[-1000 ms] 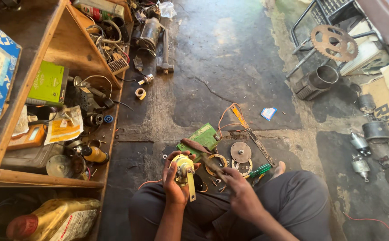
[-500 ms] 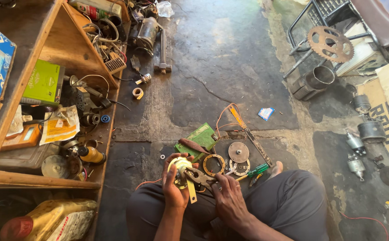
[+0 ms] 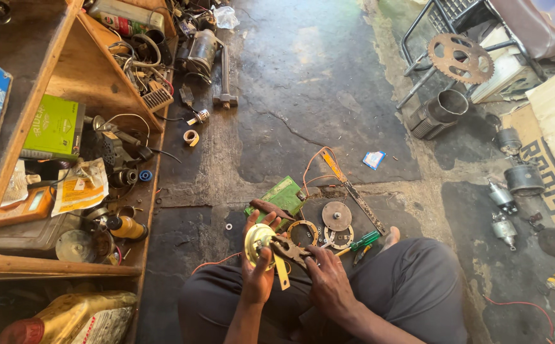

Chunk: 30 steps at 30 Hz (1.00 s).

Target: The person sits on the floor and disassembles a circular electrical component, likely a starter motor. They use a wrench and pliers to remove parts, inspect the internal mechanism, and manipulate small components with their hands.

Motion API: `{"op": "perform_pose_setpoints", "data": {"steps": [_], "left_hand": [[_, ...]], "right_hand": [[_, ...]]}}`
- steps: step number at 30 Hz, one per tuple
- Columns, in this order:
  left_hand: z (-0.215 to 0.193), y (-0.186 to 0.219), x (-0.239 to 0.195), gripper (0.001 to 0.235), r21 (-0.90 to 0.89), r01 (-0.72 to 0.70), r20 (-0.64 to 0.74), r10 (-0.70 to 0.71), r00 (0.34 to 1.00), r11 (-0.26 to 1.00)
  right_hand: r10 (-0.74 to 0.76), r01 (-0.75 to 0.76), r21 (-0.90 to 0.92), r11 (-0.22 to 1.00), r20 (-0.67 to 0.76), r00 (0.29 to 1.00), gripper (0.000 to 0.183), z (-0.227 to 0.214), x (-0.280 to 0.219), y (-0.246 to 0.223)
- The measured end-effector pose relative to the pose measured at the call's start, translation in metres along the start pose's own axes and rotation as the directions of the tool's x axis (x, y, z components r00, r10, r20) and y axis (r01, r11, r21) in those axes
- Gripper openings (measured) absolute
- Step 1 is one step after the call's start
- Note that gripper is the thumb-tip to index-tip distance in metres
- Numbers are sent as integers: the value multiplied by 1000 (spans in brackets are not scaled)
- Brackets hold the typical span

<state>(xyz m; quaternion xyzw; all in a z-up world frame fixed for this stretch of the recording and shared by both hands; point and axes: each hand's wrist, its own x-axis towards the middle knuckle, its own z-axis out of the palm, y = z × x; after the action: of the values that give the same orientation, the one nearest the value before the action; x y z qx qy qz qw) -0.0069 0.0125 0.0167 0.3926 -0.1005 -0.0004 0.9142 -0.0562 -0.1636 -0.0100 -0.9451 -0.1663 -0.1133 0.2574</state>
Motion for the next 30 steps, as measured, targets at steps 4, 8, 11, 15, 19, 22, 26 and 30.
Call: {"op": "perform_pose_setpoints", "data": {"steps": [4,8,11,15,19,22,26,30], "left_hand": [[-2,-1,-2,92,-110,23,-52,-29,998,994],[-3,-2,-1,86,-174,50,-48,-59,997,983],[-2,-6,-1,83,-169,53,-35,-60,998,984],[-3,-6,-1,79,-182,59,-38,-67,997,982],[1,-5,1,79,-178,24,-57,-35,998,984],[5,-1,0,84,30,-112,1,112,994,993],[7,-4,-6,85,434,-243,91,226,970,868],[2,-21,-4,61,408,-229,-29,263,964,884]], "right_hand": [[-68,65,-68,996,-34,997,43,-7,5,-4],[-102,96,-110,989,-47,994,45,-14,10,-6],[-88,84,-116,990,-31,996,46,-16,9,-2],[-71,70,-65,995,-11,997,35,-13,5,2],[-70,71,35,997,-35,997,23,-10,3,3],[4,-4,218,976,-2,1000,15,-10,4,2],[92,-130,433,892,108,990,16,-14,3,2],[95,-163,436,885,173,980,12,-11,-1,0]]}}
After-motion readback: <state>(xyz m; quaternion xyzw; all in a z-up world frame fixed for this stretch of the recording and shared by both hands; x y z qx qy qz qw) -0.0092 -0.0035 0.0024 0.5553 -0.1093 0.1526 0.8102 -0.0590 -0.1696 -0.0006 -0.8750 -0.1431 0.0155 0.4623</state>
